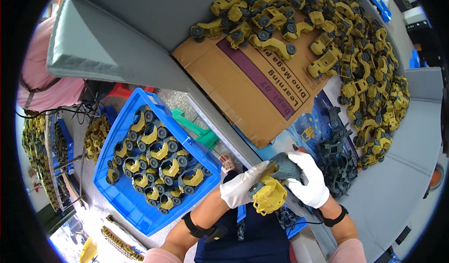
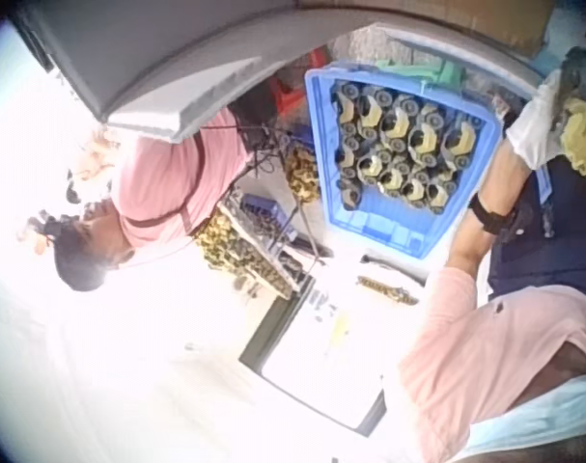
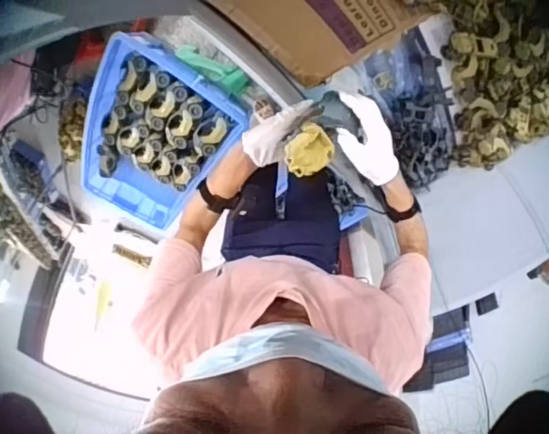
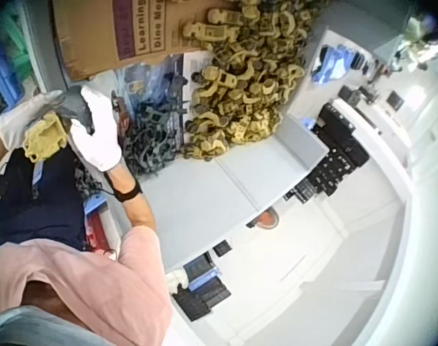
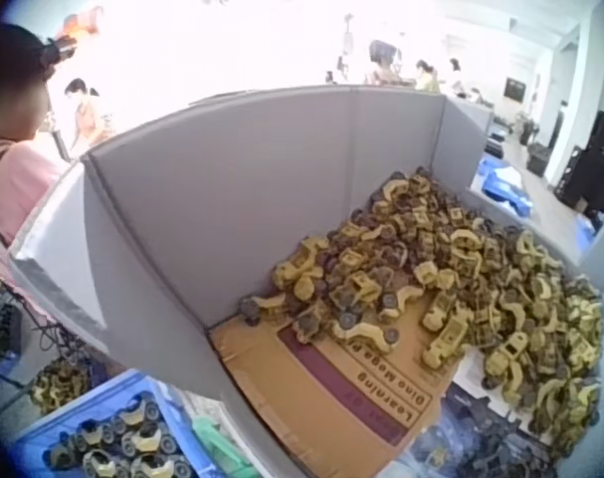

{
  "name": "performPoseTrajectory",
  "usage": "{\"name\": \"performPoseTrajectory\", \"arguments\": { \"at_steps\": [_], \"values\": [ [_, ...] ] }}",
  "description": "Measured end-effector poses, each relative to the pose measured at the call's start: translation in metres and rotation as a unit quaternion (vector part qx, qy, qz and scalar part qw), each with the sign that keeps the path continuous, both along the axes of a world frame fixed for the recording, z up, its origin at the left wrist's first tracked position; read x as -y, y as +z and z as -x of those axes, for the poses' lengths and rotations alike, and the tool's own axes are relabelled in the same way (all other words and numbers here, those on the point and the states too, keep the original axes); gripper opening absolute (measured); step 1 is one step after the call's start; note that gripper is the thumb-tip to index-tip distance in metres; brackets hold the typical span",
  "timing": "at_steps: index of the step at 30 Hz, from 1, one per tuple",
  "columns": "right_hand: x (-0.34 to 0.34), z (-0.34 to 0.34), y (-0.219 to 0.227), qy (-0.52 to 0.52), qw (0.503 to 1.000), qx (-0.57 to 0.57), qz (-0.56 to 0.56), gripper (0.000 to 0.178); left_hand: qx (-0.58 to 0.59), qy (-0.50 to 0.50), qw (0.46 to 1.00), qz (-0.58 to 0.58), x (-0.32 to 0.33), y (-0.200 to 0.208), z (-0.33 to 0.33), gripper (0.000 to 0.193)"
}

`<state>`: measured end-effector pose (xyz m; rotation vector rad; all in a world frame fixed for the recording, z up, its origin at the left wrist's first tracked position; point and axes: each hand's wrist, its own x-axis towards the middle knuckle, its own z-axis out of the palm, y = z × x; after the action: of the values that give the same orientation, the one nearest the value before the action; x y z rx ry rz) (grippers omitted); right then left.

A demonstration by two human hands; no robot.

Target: Manually assemble plastic components onto small toy car bodies.

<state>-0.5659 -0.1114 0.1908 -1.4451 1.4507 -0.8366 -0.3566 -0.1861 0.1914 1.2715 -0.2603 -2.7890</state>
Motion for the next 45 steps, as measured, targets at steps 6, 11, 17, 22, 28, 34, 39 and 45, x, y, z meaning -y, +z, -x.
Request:
{"name": "performPoseTrajectory", "arguments": {
  "at_steps": [6,11,17,22,28,34,39,45],
  "values": [
    [-0.02,-0.028,-0.017,-0.11,0.994,0.009,-0.011,0.051,0.072,0.122,0.984,-0.111,-0.027,-0.036,0.011,0.028],
    [-0.029,-0.039,-0.013,-0.168,0.984,0.035,-0.047,0.05,0.257,0.137,0.935,0.201,-0.025,-0.021,0.02,0.015],
    [-0.015,-0.031,0.002,-0.35,0.875,0.275,-0.19,0.052,-0.12,0.118,0.981,0.099,-0.016,-0.019,-0.014,0.062],
    [-0.011,-0.037,0.006,-0.33,0.896,0.21,-0.209,0.048,0.035,-0.051,0.86,0.507,-0.004,-0.006,0.013,0.091],
    [0.002,-0.043,0.019,-0.327,0.902,0.19,-0.209,0.051,0.032,0.115,0.871,0.477,-0.001,-0.028,0.022,0.086],
    [0.004,-0.019,0.025,-0.247,0.966,0.071,-0.039,0.062,-0.077,0.285,0.949,0.109,-0.002,-0.037,0.012,0.086],
    [0.018,-0.015,0.039,-0.077,0.995,-0.038,0.05,0.057,-0.119,0.279,0.95,0.071,-0.003,-0.038,0.016,0.091],
    [0.016,-0.018,0.044,-0.039,0.997,-0.048,0.041,0.056,-0.196,0.209,0.947,0.147,-0.002,-0.05,0.003,0.09]
  ]
}}
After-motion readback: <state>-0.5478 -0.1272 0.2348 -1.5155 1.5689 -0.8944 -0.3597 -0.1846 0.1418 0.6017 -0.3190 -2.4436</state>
